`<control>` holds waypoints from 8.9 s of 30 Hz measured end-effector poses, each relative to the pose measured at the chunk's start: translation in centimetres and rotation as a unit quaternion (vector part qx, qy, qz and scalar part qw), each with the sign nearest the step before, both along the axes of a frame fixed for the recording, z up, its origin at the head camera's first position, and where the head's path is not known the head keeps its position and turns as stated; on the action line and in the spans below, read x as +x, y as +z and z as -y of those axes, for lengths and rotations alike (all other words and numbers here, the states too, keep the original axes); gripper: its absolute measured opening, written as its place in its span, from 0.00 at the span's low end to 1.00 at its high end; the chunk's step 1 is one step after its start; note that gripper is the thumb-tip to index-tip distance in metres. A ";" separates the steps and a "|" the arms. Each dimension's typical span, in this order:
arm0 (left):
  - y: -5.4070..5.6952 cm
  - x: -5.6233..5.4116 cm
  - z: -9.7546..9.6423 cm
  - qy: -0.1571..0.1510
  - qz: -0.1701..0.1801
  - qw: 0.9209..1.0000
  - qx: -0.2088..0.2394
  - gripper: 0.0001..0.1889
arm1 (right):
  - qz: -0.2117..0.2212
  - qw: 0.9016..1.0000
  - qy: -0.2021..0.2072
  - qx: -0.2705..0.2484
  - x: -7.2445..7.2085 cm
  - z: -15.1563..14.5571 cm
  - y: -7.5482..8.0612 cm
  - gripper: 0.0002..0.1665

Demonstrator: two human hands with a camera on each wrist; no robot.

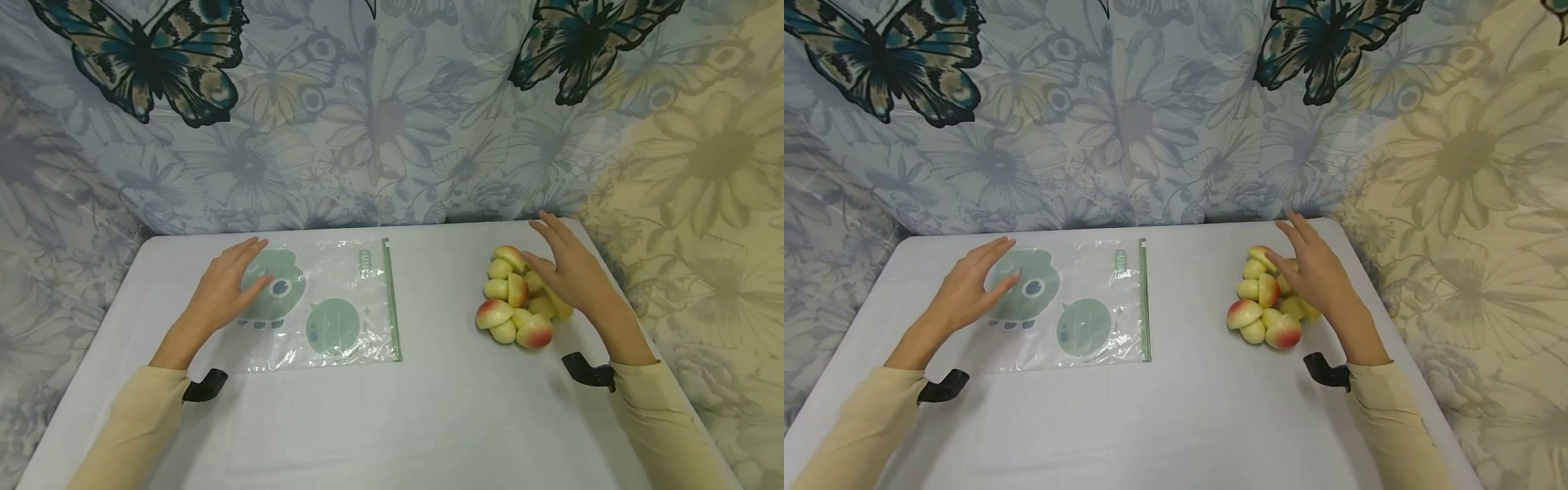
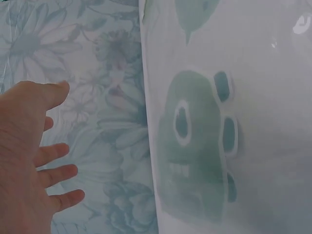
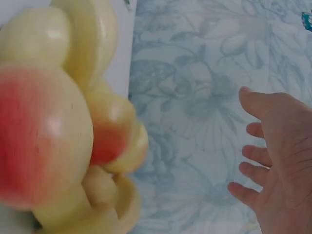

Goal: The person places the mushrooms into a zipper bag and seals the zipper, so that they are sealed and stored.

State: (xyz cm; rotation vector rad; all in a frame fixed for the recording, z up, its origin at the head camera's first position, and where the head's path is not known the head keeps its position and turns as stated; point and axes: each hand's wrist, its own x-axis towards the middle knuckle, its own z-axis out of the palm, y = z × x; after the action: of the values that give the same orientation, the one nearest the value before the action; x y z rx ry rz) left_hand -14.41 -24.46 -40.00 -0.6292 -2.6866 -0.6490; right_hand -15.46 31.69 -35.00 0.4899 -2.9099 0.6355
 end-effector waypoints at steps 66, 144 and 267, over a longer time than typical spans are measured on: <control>-6.0 -0.8 -17.3 -0.064 0.198 0.971 -0.121 0.42 | 0.047 0.990 0.129 0.016 -1.6 14.7 -11.4 0.42; -7.1 -0.2 -18.0 0.029 0.192 0.953 -0.233 0.43 | 0.176 0.967 0.134 0.125 -3.8 18.5 -11.3 0.45; -6.5 1.2 -12.4 0.043 0.139 0.987 -0.070 0.40 | 0.189 0.968 0.135 0.100 -3.7 18.1 -11.1 0.49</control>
State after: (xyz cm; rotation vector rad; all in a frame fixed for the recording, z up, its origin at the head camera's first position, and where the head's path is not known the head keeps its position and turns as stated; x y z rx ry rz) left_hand -13.19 -12.07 -46.49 -0.4842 -3.0217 -0.5644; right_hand -19.12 13.61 -46.09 0.8928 -3.3204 0.5165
